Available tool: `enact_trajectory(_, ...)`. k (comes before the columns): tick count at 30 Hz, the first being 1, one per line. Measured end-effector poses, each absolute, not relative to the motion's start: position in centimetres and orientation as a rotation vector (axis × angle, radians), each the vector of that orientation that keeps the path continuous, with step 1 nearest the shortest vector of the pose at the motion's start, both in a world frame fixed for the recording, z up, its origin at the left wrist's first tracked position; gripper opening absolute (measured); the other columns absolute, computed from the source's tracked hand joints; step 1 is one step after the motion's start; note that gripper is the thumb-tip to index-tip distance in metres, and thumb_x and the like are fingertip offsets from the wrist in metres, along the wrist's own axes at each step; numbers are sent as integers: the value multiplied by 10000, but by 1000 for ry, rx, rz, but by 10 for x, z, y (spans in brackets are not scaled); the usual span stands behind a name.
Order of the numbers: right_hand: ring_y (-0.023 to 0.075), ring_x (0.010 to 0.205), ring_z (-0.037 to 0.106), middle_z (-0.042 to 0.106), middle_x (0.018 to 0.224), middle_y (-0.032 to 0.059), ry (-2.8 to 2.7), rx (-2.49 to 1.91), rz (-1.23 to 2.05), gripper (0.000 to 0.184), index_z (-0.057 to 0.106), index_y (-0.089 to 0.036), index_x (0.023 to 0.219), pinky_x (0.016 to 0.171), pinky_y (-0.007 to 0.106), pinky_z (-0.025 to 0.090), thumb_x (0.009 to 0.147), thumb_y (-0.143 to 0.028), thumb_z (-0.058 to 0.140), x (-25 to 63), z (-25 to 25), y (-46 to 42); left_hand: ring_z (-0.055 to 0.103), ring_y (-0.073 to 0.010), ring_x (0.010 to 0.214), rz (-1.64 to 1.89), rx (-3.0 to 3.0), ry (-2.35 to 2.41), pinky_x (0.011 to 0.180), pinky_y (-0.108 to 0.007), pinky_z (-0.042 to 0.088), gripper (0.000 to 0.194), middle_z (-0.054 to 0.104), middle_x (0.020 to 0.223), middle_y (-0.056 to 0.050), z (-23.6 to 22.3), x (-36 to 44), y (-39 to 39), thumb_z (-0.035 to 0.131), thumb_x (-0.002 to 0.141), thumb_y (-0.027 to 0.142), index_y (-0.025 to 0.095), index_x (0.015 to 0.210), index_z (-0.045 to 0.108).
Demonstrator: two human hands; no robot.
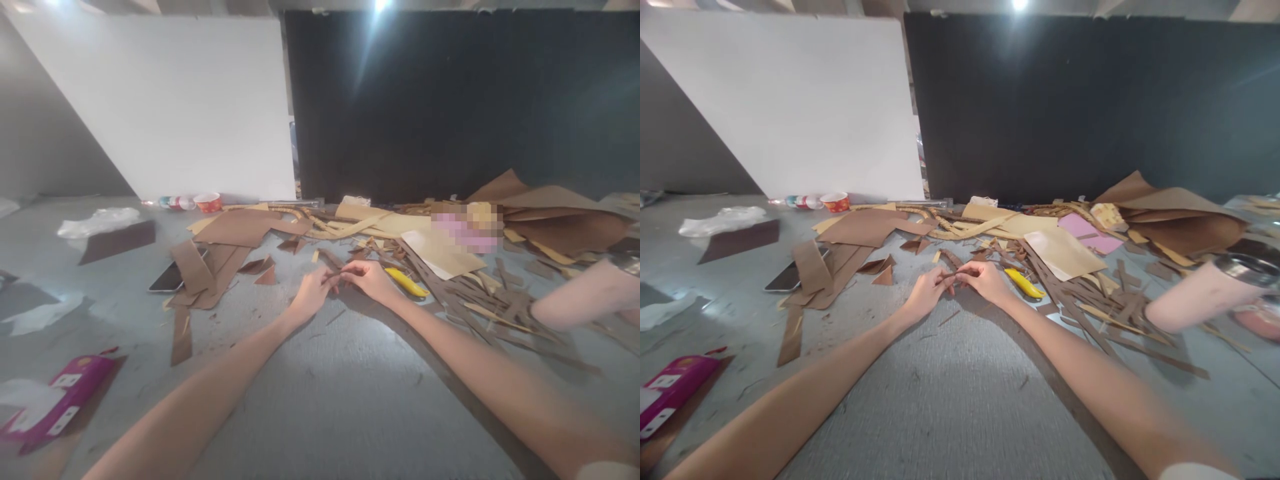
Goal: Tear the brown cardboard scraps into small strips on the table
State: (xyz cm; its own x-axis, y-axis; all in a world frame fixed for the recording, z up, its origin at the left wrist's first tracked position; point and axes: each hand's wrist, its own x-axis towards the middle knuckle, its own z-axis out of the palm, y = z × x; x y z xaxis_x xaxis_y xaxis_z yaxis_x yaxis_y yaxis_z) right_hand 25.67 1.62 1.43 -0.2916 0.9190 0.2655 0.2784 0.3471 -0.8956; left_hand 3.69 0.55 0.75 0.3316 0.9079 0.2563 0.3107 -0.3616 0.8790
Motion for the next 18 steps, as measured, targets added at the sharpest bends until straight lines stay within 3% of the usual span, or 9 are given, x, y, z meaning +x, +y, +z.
enact_trajectory(8, 235, 743, 751, 797, 790, 38, -1770, -1078, 973, 315, 832, -230, 1018, 740, 349, 582, 944, -532, 782, 257, 12, 17, 646, -175, 610, 1006, 1872, 1099, 615, -296, 452, 440, 783, 725, -39, 10, 38, 4, 589, 1066, 611, 207, 916, 678)
enact_trajectory(18, 233, 728, 734, 794, 784, 39, -1754, -1076, 952, 297, 839, -228, 997, 724, 345, 577, 934, -512, 780, 257, 15, 16, 701, -206, 693, 946, 2003, 1068, 693, -311, 508, 382, 787, 751, -43, 13, 39, 2, 575, 1080, 507, 220, 864, 707)
